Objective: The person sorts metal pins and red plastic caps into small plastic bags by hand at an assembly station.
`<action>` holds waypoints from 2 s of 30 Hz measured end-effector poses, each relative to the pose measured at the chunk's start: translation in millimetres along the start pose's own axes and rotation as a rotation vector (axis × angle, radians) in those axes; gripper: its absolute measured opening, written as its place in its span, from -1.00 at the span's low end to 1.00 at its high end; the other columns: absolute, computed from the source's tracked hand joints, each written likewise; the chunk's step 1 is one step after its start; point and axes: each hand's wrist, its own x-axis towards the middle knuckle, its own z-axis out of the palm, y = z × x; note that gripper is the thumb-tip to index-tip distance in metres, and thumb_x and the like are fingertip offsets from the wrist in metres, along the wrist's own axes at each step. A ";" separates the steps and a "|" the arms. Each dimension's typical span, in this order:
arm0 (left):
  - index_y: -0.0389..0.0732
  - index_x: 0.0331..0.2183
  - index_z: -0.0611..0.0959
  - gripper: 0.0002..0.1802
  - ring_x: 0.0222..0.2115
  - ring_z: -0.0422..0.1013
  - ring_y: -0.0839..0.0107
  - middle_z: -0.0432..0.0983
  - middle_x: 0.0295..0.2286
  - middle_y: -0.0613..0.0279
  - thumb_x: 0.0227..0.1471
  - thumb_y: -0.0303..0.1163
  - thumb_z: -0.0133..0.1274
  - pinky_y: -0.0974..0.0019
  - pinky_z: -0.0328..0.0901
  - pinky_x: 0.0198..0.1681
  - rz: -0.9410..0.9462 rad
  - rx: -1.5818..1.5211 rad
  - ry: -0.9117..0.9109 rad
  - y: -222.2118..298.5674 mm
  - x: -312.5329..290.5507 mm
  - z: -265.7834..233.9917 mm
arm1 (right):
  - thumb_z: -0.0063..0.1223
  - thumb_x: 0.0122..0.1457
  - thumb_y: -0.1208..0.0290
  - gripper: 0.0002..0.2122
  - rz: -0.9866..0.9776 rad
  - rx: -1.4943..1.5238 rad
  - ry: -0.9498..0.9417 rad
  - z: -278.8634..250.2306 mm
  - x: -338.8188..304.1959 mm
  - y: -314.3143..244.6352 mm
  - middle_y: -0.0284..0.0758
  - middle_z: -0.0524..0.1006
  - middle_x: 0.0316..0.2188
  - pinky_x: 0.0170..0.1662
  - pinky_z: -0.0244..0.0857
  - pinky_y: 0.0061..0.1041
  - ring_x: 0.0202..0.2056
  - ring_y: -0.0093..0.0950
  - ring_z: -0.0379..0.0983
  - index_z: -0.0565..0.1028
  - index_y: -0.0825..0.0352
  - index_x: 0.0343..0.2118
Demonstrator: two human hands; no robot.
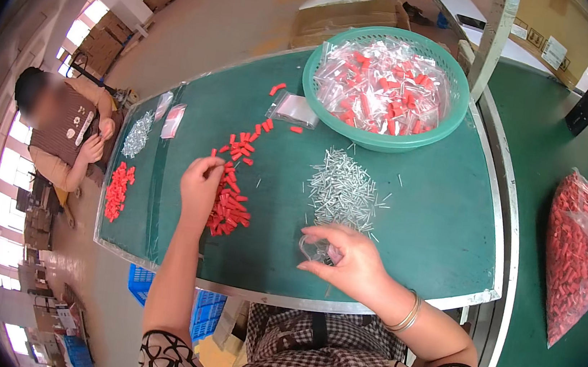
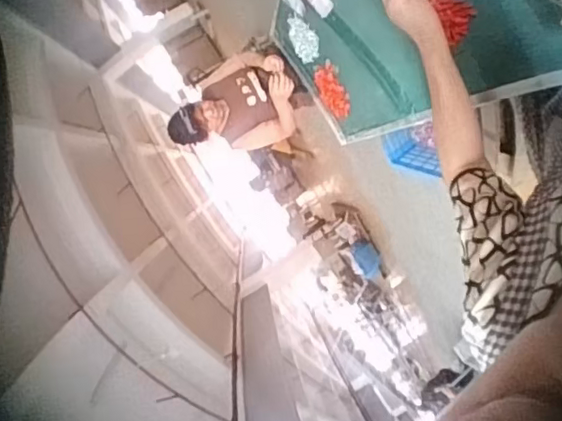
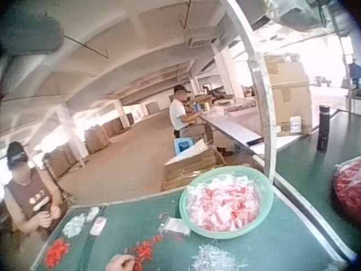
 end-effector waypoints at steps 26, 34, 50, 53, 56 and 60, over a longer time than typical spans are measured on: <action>-0.24 -0.33 0.65 -0.81 -0.39 0.47 0.18 0.54 -0.43 0.10 -0.12 -0.55 0.15 0.23 0.35 -0.26 0.143 0.174 -0.206 -26.5 42.6 20.3 | 0.38 -0.12 0.33 -0.59 0.007 -0.035 -0.063 1.7 4.1 2.2 -0.44 0.55 -0.34 -0.48 0.32 -0.62 -0.56 -0.59 0.35 0.54 0.20 -0.15; -0.27 -0.38 0.63 -0.87 -0.34 0.47 0.06 0.55 -0.42 0.03 -0.09 -0.49 0.15 0.13 0.34 -0.22 0.189 0.370 -0.339 -6.8 54.6 19.8 | 0.37 -0.12 0.35 -0.59 0.023 -0.049 -0.053 0.9 0.9 2.4 -0.44 0.55 -0.34 -0.45 0.32 -0.61 -0.54 -0.59 0.34 0.54 0.20 -0.14; -0.23 -0.42 0.63 -0.89 -0.46 0.46 0.38 0.57 -0.45 0.24 -0.12 -0.57 0.15 0.35 0.30 -0.40 0.578 -0.102 -0.515 115.8 -65.3 3.8 | 0.39 -0.14 0.35 -0.54 -0.062 -0.027 0.016 5.1 5.7 6.1 -0.41 0.55 -0.31 -0.41 0.33 -0.58 -0.48 -0.56 0.35 0.52 0.18 -0.10; -0.24 -0.38 0.61 -0.90 -0.40 0.48 0.34 0.59 -0.40 0.20 -0.04 -0.57 0.10 0.33 0.33 -0.33 0.519 -0.145 -0.406 117.5 -64.5 0.1 | 0.39 -0.14 0.37 -0.55 0.023 0.013 0.011 3.9 4.1 5.2 -0.40 0.55 -0.32 -0.39 0.34 -0.55 -0.47 -0.53 0.36 0.52 0.19 -0.11; -0.27 -0.34 0.56 -0.92 -0.23 0.47 0.25 0.58 -0.30 0.10 0.04 -0.58 0.01 0.28 0.36 -0.24 0.423 -0.400 -0.350 116.9 -79.3 11.6 | 0.38 -0.14 0.37 -0.56 0.005 -0.011 0.030 4.2 3.8 4.4 -0.39 0.54 -0.34 -0.39 0.33 -0.52 -0.46 -0.52 0.36 0.52 0.19 -0.12; -0.27 -0.33 0.50 -0.91 0.02 0.31 0.12 0.53 -0.16 0.00 0.13 -0.54 -0.13 0.22 0.33 -0.08 0.398 -0.524 -0.376 107.5 -98.8 43.7 | 0.38 -0.12 0.35 -0.58 0.007 -0.071 0.007 7.1 2.1 9.9 -0.38 0.54 -0.34 -0.38 0.32 -0.51 -0.45 -0.52 0.36 0.52 0.19 -0.13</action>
